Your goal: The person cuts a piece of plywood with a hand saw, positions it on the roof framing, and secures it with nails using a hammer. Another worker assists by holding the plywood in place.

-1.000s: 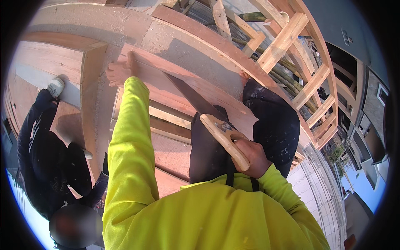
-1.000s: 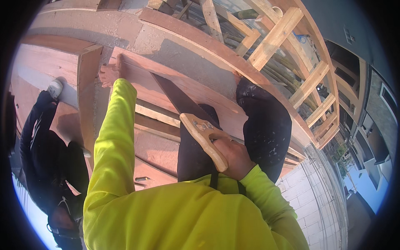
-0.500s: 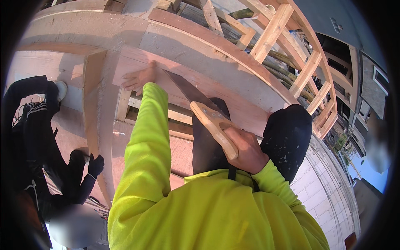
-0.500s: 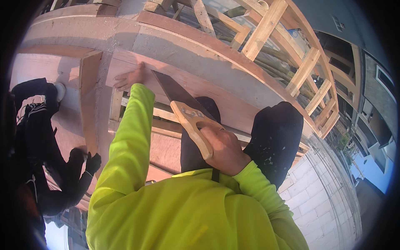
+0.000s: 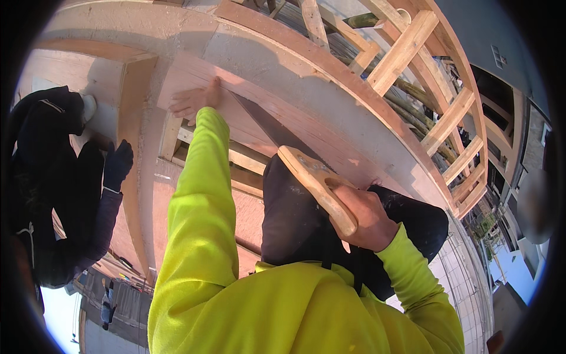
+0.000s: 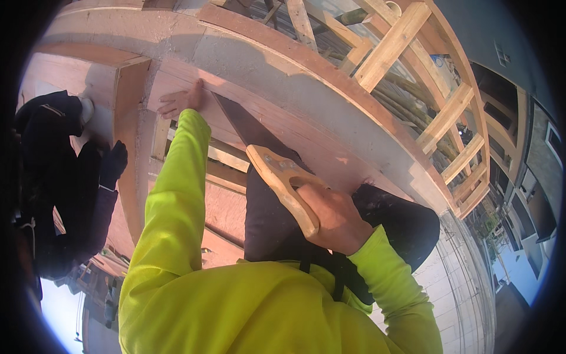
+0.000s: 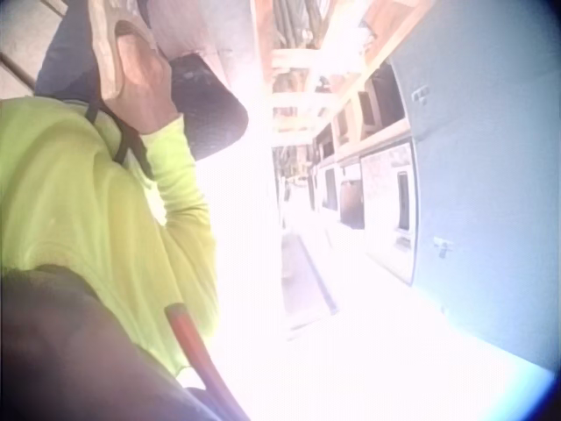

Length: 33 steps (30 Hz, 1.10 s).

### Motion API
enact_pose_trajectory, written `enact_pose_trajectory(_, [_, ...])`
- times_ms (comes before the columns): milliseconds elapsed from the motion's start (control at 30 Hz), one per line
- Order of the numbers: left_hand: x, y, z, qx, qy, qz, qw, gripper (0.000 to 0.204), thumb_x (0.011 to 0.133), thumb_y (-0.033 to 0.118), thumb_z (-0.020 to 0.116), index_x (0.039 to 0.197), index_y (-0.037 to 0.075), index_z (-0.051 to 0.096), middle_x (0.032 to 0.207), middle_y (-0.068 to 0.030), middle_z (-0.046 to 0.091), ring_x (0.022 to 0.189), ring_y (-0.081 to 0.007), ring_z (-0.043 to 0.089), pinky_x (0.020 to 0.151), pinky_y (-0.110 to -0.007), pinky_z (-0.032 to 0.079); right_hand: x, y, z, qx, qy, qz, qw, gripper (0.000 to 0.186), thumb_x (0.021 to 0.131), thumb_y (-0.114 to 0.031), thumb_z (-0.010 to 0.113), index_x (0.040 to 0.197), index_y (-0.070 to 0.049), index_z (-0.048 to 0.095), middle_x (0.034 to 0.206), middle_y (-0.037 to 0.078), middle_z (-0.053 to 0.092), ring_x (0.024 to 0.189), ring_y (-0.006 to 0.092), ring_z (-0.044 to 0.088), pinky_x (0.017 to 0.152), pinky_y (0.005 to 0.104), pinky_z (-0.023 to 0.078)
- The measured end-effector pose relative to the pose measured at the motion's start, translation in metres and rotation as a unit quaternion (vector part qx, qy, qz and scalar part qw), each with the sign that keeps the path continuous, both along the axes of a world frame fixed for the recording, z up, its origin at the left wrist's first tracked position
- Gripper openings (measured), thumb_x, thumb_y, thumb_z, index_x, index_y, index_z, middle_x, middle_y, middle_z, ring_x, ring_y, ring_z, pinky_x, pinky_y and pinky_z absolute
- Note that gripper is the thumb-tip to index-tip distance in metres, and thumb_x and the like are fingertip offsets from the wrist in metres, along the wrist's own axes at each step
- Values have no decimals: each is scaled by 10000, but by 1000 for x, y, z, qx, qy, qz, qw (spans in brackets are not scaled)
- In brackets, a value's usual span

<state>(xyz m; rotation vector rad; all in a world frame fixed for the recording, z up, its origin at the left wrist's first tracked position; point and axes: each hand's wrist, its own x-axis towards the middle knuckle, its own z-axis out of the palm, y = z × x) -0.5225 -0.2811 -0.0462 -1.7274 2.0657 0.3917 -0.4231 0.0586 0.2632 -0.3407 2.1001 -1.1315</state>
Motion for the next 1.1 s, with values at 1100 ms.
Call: enact_pose_trajectory(1100, [12,-17,-1,18,19,-67,997,1530,669,728,754,1490,-157,-186,1519,-486,-191,1444,-627,-155,1178,-656,6,17,39,17,14,-40,44,998,268,768,-99,758,981,-26,613,834,150,648,739,366,677,665,432,563])
